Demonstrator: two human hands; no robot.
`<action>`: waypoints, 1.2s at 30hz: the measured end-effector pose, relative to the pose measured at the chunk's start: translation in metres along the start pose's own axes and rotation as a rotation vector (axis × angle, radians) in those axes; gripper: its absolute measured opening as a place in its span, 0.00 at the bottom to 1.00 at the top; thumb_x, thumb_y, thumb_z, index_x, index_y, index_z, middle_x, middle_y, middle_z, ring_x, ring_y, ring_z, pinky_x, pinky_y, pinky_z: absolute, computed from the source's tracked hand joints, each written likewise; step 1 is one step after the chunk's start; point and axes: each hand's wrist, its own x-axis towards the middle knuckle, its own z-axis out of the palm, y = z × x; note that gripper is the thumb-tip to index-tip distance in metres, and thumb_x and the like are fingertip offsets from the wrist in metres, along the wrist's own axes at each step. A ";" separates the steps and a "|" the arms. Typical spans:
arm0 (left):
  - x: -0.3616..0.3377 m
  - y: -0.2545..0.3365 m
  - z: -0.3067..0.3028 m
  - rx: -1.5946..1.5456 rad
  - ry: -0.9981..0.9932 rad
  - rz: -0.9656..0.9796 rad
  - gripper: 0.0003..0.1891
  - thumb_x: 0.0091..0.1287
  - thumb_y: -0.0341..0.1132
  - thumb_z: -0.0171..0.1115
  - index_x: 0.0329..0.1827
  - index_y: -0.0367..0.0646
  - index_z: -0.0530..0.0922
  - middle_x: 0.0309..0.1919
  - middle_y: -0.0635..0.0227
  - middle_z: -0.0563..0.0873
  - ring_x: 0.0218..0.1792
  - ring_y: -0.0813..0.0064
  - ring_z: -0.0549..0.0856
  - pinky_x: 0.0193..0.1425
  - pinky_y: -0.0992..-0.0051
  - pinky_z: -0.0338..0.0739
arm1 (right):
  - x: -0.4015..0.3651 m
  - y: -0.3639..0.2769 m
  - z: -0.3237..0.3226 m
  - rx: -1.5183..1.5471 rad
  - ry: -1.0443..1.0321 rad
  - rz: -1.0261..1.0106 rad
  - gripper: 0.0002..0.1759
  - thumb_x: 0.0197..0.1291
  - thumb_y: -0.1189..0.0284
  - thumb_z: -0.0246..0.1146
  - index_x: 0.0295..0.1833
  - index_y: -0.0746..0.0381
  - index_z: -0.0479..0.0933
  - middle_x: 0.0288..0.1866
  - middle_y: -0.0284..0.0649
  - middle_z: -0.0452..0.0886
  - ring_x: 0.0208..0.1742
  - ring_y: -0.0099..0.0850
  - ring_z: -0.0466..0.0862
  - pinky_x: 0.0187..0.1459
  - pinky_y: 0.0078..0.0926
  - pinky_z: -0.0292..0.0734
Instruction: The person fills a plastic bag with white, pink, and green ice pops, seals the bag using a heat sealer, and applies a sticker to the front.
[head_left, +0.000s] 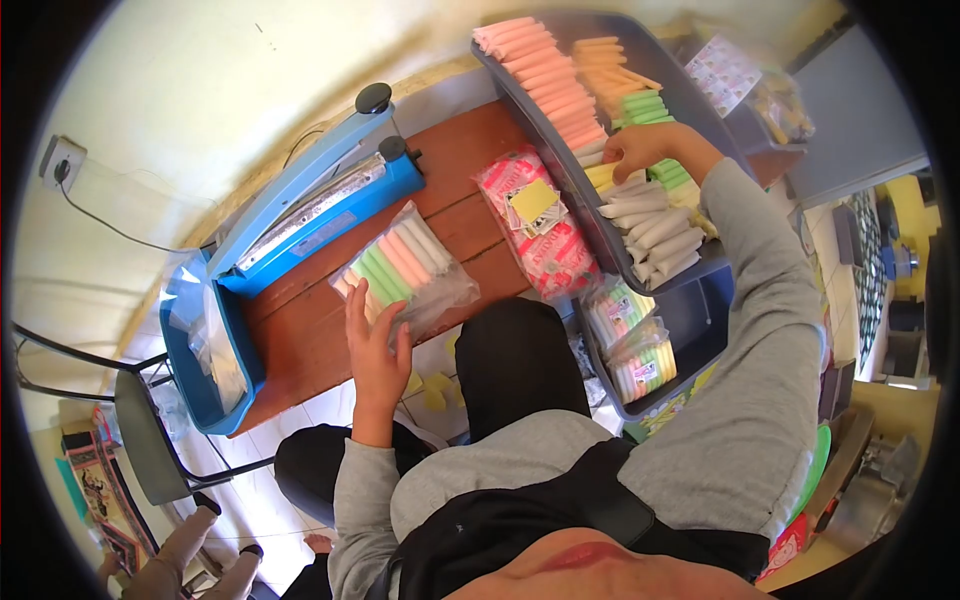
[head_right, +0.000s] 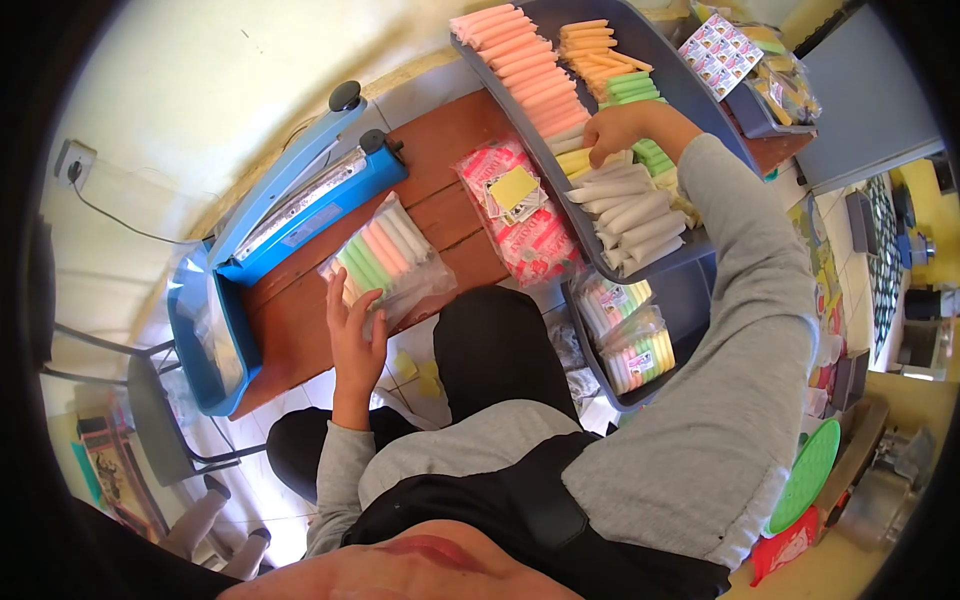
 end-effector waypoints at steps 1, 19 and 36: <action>-0.002 0.001 -0.003 0.004 -0.006 0.000 0.15 0.60 0.26 0.64 0.50 0.44 0.83 0.73 0.47 0.66 0.74 0.40 0.63 0.75 0.51 0.60 | 0.002 -0.001 0.001 -0.041 -0.031 0.028 0.33 0.49 0.59 0.73 0.59 0.65 0.78 0.51 0.47 0.84 0.54 0.40 0.82 0.56 0.32 0.75; -0.020 0.008 -0.018 -0.063 -0.005 0.044 0.09 0.61 0.25 0.65 0.44 0.43 0.85 0.68 0.52 0.74 0.72 0.43 0.68 0.71 0.54 0.67 | -0.019 -0.016 -0.012 -0.086 -0.154 0.206 0.33 0.60 0.52 0.67 0.67 0.58 0.74 0.58 0.41 0.82 0.51 0.37 0.85 0.52 0.34 0.80; 0.043 0.090 0.010 -1.287 -0.140 -0.185 0.16 0.74 0.34 0.59 0.61 0.39 0.76 0.61 0.61 0.81 0.59 0.68 0.82 0.59 0.70 0.78 | -0.119 -0.174 0.067 0.558 0.482 -0.414 0.26 0.65 0.49 0.63 0.41 0.66 0.82 0.30 0.35 0.82 0.33 0.24 0.79 0.38 0.25 0.73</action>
